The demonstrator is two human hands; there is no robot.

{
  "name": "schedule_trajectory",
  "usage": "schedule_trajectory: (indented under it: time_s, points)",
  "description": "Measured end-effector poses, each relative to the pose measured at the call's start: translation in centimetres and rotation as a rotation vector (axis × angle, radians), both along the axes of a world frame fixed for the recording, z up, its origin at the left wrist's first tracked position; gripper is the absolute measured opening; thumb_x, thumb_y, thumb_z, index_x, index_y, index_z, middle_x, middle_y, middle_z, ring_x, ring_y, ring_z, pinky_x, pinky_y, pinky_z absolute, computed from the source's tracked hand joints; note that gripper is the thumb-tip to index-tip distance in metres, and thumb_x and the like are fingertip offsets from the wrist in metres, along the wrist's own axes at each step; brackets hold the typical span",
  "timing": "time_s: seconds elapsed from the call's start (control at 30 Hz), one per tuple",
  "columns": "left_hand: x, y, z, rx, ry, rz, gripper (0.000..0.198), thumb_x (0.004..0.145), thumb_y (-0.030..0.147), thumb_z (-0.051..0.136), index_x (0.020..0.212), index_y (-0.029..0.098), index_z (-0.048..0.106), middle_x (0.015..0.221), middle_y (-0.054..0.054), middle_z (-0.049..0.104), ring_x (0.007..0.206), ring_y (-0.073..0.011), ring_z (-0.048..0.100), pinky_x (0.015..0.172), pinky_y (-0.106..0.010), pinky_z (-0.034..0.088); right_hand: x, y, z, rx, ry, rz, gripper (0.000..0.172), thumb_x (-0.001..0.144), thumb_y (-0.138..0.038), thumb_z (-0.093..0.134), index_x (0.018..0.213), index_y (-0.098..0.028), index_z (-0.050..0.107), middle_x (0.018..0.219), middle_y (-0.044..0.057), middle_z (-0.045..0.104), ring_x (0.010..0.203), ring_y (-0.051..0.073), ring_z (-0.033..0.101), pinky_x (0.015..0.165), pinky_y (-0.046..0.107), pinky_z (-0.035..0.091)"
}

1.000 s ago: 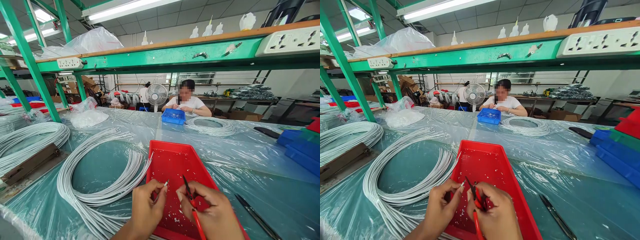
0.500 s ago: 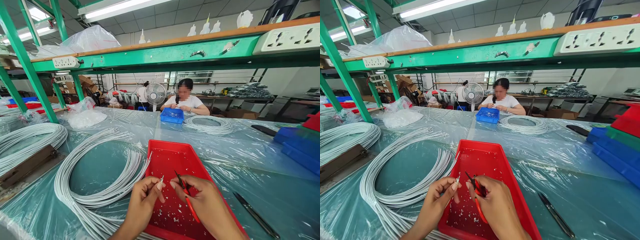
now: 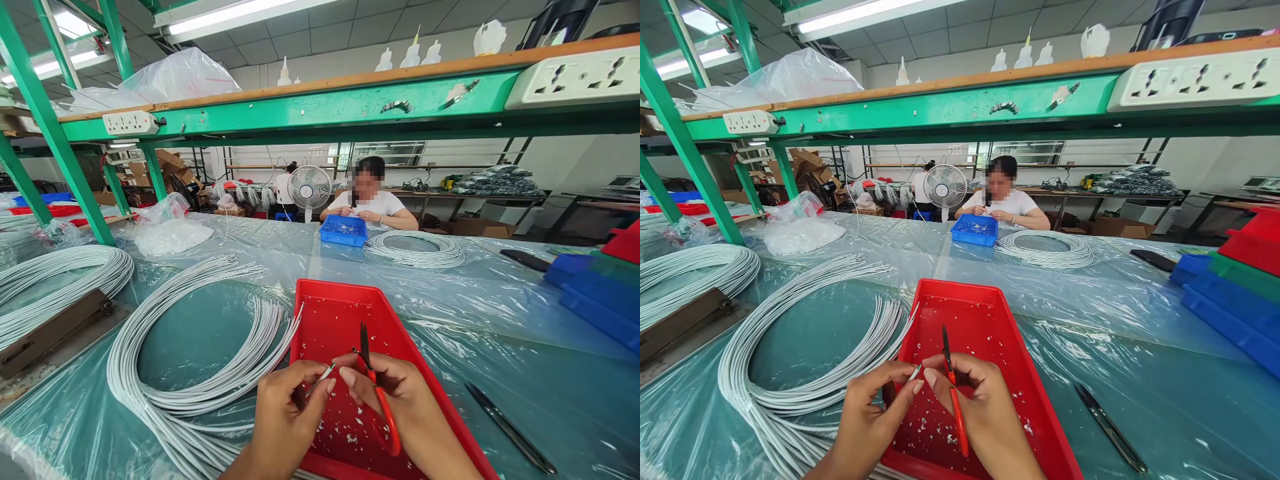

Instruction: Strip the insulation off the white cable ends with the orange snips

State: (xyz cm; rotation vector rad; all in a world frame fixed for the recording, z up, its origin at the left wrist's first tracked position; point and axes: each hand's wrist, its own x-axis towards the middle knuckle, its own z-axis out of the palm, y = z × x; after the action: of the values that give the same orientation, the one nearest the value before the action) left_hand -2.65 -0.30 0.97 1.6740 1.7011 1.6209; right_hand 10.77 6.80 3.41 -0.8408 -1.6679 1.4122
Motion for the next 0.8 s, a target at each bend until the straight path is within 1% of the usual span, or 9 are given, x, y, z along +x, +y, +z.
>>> schedule_trajectory:
  time_s: [0.1, 0.17, 0.3, 0.37, 0.43, 0.5, 0.63, 0.7, 0.8]
  points:
    - [0.0, 0.0, 0.0, 0.006, -0.027, -0.012, 0.011, 0.079, 0.022, 0.058, 0.079, 0.016, 0.068, 0.068, -0.003, 0.069, 0.057, -0.0123, 0.057, 0.055, -0.019, 0.042, 0.2, -0.2, 0.3, 0.014, -0.019, -0.014, 0.016, 0.057, -0.023, 0.075, 0.073, -0.018, 0.073, 0.053, -0.003, 0.055, 0.058, 0.015, 0.054, 0.054, 0.021, 0.044]
    - [0.1, -0.1, 0.4, -0.007, -0.083, -0.049, 0.013, 0.081, 0.021, 0.056, 0.078, 0.016, 0.068, 0.068, -0.003, 0.069, 0.058, -0.0125, 0.058, 0.056, -0.019, 0.043, 0.1, -0.4, 0.4, -0.006, -0.005, 0.005, 0.015, 0.057, -0.022, 0.075, 0.071, -0.018, 0.072, 0.054, -0.003, 0.056, 0.056, 0.014, 0.053, 0.053, 0.021, 0.043]
    - [0.2, -0.2, 1.2, -0.085, -0.198, -0.155, 0.024, 0.084, 0.024, 0.052, 0.069, 0.014, 0.066, 0.061, -0.003, 0.065, 0.058, -0.0132, 0.057, 0.057, -0.02, 0.042, -0.5, -0.9, 0.8, -0.122, 0.103, 0.093, 0.012, 0.058, -0.023, 0.075, 0.065, -0.016, 0.069, 0.053, -0.003, 0.058, 0.051, 0.012, 0.049, 0.05, 0.02, 0.04]
    - [0.2, -0.3, 1.5, -0.101, -0.224, -0.185, 0.026, 0.084, 0.025, 0.051, 0.067, 0.014, 0.067, 0.06, -0.003, 0.065, 0.059, -0.0135, 0.057, 0.059, -0.021, 0.042, -0.6, -1.0, 0.8, -0.175, 0.138, 0.129, 0.012, 0.058, -0.024, 0.076, 0.061, -0.016, 0.067, 0.051, -0.003, 0.057, 0.049, 0.01, 0.046, 0.049, 0.019, 0.038]
    - [0.3, -0.3, 1.6, -0.097, -0.235, -0.185, 0.025, 0.084, 0.024, 0.051, 0.069, 0.014, 0.068, 0.06, -0.003, 0.065, 0.059, -0.0138, 0.057, 0.06, -0.021, 0.042, -0.7, -1.0, 0.8, -0.214, 0.161, 0.138, 0.013, 0.058, -0.025, 0.076, 0.06, -0.016, 0.066, 0.05, -0.004, 0.057, 0.049, 0.009, 0.045, 0.049, 0.018, 0.036]
    - [0.3, -0.4, 1.6, -0.089, -0.228, -0.182, 0.023, 0.084, 0.023, 0.052, 0.071, 0.014, 0.069, 0.06, -0.003, 0.065, 0.059, -0.0138, 0.057, 0.059, -0.021, 0.042, -0.6, -0.9, 0.7, -0.24, 0.175, 0.14, 0.013, 0.059, -0.026, 0.076, 0.062, -0.017, 0.068, 0.051, -0.004, 0.057, 0.049, 0.009, 0.045, 0.049, 0.018, 0.035]
    - [0.2, -0.4, 1.4, -0.056, -0.198, -0.19, 0.02, 0.083, 0.02, 0.053, 0.074, 0.015, 0.07, 0.064, -0.004, 0.068, 0.059, -0.0135, 0.058, 0.058, -0.02, 0.042, -0.4, -0.9, 0.5, -0.277, 0.177, 0.134, 0.015, 0.06, -0.029, 0.076, 0.066, -0.017, 0.069, 0.046, -0.006, 0.051, 0.049, 0.009, 0.044, 0.05, 0.019, 0.035]
    - [0.1, -0.3, 1.4, -0.033, -0.186, -0.189, 0.019, 0.082, 0.019, 0.054, 0.076, 0.016, 0.071, 0.065, -0.003, 0.069, 0.059, -0.0134, 0.059, 0.059, -0.02, 0.043, -0.4, -0.8, 0.4, -0.293, 0.176, 0.13, 0.017, 0.061, -0.031, 0.075, 0.066, -0.017, 0.068, 0.046, -0.005, 0.05, 0.05, 0.009, 0.045, 0.05, 0.019, 0.036]
    - [0.1, -0.3, 1.3, -0.03, -0.174, -0.198, 0.019, 0.083, 0.018, 0.053, 0.078, 0.017, 0.071, 0.066, -0.003, 0.069, 0.06, -0.0135, 0.059, 0.06, -0.021, 0.043, -0.6, -0.9, 0.5, -0.307, 0.188, 0.128, 0.015, 0.061, -0.028, 0.075, 0.066, -0.016, 0.068, 0.046, -0.006, 0.049, 0.049, 0.009, 0.043, 0.049, 0.018, 0.034]
